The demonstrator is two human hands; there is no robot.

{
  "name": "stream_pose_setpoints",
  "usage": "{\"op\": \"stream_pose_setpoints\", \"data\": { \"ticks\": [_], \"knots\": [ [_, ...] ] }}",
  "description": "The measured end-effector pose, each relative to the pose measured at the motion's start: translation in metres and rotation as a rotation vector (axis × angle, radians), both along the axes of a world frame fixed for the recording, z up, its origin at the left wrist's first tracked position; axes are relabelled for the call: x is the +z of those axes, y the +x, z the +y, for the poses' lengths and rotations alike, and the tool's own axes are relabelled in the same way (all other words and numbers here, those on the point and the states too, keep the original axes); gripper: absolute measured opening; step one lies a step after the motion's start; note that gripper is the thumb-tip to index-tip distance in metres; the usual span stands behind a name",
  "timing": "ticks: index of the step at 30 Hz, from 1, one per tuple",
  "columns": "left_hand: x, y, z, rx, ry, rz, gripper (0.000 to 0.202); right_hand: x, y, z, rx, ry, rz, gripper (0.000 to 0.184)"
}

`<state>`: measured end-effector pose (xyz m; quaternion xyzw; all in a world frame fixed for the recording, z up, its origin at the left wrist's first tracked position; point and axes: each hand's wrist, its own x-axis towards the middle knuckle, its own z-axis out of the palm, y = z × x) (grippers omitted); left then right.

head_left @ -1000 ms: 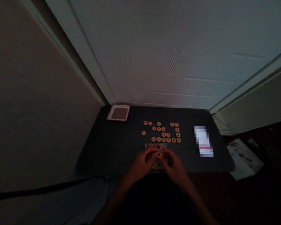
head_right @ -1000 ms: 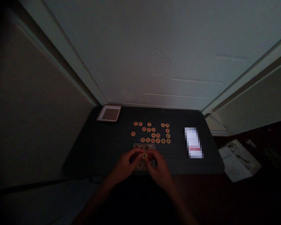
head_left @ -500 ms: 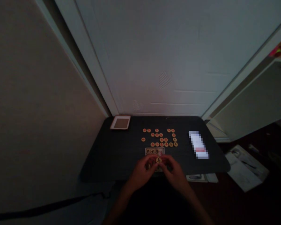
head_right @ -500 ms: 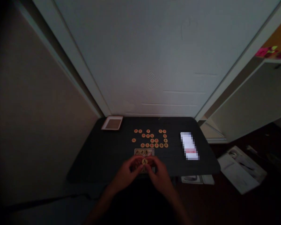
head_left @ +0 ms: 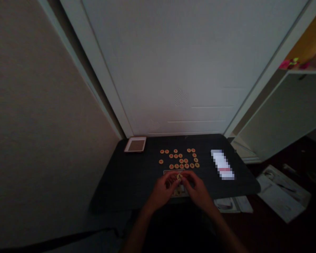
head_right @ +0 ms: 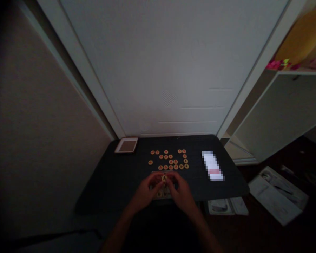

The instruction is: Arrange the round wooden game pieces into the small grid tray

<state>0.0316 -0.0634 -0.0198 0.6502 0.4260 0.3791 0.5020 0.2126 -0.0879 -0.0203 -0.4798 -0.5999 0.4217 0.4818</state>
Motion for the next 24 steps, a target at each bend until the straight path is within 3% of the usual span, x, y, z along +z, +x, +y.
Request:
{"op": "stream_pose_setpoints", "data": {
  "ticks": [7,12,20,24],
  "knots": [
    [-0.013,0.007,0.003,0.018,0.008,-0.015,0.036,-0.022,0.003,0.012,-0.054,0.034,0.025,0.028],
    [-0.014,0.013,0.011,0.009,0.029,-0.008,0.036,-0.035,0.004,0.024,-0.097,0.049,0.099,0.031],
    [-0.003,0.020,0.016,0.016,0.085,-0.046,0.029,-0.023,0.001,0.022,-0.154,0.015,0.176,0.033],
    [-0.004,0.024,0.012,0.040,0.053,-0.099,0.029,-0.019,-0.001,0.018,-0.116,0.015,0.191,0.032]
  ]
}}
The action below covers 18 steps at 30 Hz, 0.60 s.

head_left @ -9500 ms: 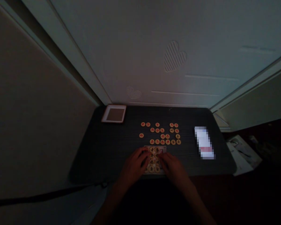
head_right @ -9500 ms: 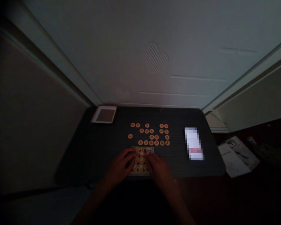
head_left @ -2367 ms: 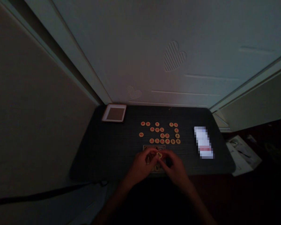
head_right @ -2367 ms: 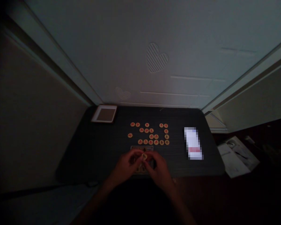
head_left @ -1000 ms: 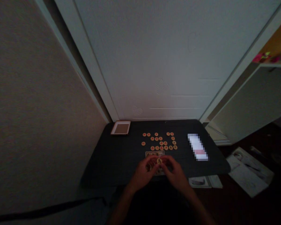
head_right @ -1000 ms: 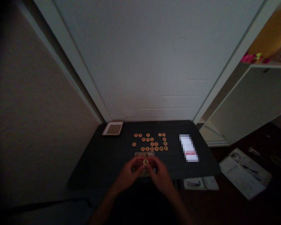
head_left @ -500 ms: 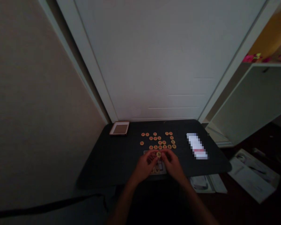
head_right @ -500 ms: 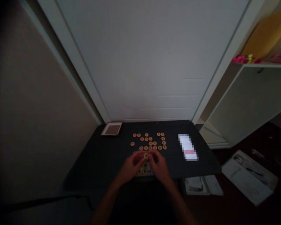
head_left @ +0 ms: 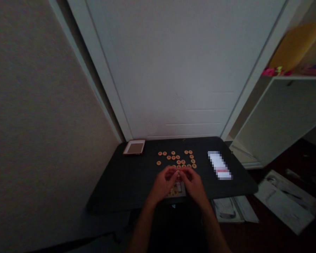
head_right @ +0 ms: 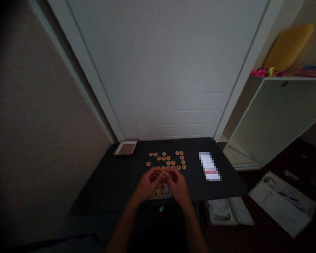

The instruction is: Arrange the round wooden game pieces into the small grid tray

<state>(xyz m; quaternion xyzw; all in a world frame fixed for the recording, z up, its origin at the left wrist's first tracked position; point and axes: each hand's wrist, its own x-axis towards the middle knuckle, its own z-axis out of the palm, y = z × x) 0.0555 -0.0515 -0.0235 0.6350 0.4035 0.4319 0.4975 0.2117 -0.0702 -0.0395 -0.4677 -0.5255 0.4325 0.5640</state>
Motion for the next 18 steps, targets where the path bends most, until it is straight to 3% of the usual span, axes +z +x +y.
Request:
{"op": "stream_pose_setpoints", "data": {
  "ticks": [6,13,18],
  "knots": [
    [-0.005,0.000,-0.005,0.085,-0.037,-0.004,0.032,-0.004,0.000,-0.002,-0.012,0.014,0.006,0.036],
    [-0.003,0.000,-0.015,0.042,-0.027,0.005,0.032,-0.012,-0.005,-0.007,0.015,0.000,0.024,0.039],
    [-0.009,-0.019,-0.013,0.166,0.099,0.192,0.029,-0.019,0.003,-0.003,0.017,-0.041,-0.001,0.041]
  ]
}}
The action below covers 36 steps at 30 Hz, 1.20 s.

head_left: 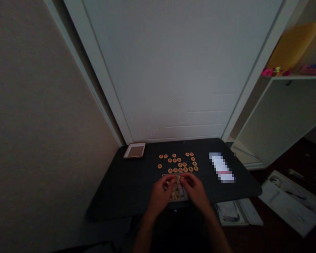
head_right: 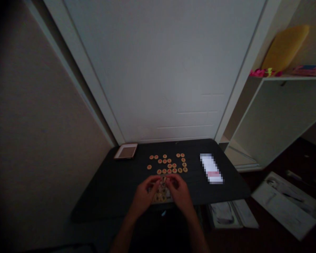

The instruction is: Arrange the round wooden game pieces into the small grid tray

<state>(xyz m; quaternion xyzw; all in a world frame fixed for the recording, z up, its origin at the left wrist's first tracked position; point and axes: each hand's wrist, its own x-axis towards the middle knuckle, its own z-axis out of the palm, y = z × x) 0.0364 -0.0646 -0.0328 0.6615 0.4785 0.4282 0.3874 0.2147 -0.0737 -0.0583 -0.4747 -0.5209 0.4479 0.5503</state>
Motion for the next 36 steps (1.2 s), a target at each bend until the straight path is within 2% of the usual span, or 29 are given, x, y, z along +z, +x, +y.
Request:
{"op": "stream_pose_setpoints", "data": {
  "ticks": [2,4,7,10,14,18,25,36],
  "knots": [
    [-0.009,-0.017,0.007,0.120,0.091,0.096,0.028,-0.004,0.009,0.005,-0.060,-0.027,0.003,0.043],
    [-0.020,-0.033,0.015,0.175,0.184,0.161,0.028,-0.007,0.018,0.012,-0.105,-0.033,0.001,0.043],
    [-0.036,-0.050,0.023,0.174,0.238,0.231,0.030,-0.012,0.026,0.025,-0.104,-0.020,-0.010,0.044],
    [-0.044,-0.053,0.023,0.118,0.252,0.289,0.034,-0.017,0.024,0.034,-0.150,0.005,-0.066,0.044],
    [-0.047,-0.049,0.019,0.070,0.261,0.392,0.036,-0.026,0.018,0.038,-0.263,0.063,-0.115,0.043],
    [-0.046,-0.049,0.018,0.068,0.271,0.447,0.034,-0.028,0.017,0.035,-0.217,0.083,-0.121,0.040],
    [-0.045,-0.049,0.019,0.055,0.273,0.470,0.032,-0.022,0.016,0.030,-0.141,0.172,-0.177,0.032],
    [-0.050,-0.050,0.019,0.082,0.267,0.451,0.033,-0.025,0.015,0.029,-0.118,0.180,-0.364,0.027]
  ]
}}
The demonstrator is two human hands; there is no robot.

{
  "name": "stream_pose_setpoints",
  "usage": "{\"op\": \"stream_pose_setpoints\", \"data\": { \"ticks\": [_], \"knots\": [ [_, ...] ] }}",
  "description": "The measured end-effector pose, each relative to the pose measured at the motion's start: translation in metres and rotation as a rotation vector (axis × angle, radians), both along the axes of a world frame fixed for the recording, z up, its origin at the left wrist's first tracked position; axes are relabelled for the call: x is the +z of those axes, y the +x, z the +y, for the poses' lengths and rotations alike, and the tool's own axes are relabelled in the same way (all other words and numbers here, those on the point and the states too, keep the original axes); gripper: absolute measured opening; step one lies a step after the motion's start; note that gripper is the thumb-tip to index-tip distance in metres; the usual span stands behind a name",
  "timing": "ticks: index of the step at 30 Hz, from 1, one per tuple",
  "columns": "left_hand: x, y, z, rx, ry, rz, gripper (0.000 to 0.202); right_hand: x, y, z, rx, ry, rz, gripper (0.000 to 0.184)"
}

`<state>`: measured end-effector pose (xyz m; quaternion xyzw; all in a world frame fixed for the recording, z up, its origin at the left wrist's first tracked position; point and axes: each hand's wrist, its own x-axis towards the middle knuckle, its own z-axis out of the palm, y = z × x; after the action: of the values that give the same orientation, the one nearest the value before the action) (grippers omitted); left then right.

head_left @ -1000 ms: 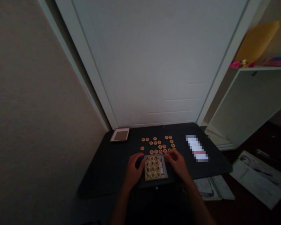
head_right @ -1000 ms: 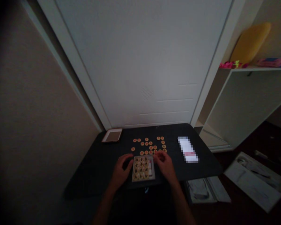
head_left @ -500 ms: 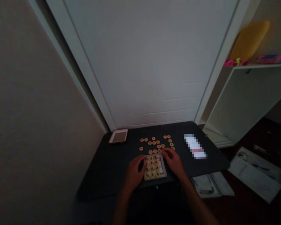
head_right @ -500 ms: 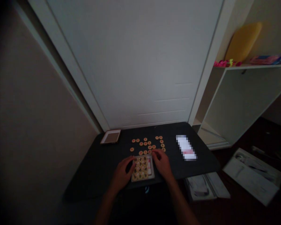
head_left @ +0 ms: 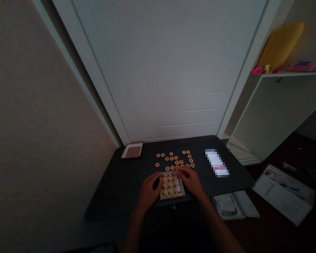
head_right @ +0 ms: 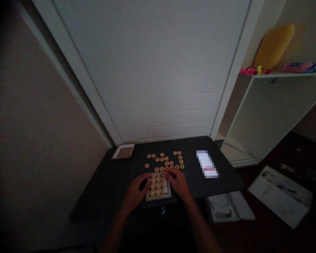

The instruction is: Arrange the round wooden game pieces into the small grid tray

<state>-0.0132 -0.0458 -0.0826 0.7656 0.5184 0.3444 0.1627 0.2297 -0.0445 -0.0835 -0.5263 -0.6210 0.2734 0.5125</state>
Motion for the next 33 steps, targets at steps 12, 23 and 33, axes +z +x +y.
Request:
{"op": "stream_pose_setpoints", "data": {
  "ticks": [12,23,33],
  "knots": [
    [-0.004,-0.001,0.002,0.008,0.043,0.050,0.030,-0.013,-0.003,0.005,0.014,0.044,-0.162,0.018],
    [-0.008,-0.001,0.002,0.022,0.044,0.047,0.030,-0.013,-0.003,0.004,0.018,0.094,-0.189,0.013],
    [-0.007,-0.001,0.002,0.020,0.044,0.053,0.030,-0.017,-0.002,0.008,-0.061,0.062,-0.230,0.010]
  ]
}}
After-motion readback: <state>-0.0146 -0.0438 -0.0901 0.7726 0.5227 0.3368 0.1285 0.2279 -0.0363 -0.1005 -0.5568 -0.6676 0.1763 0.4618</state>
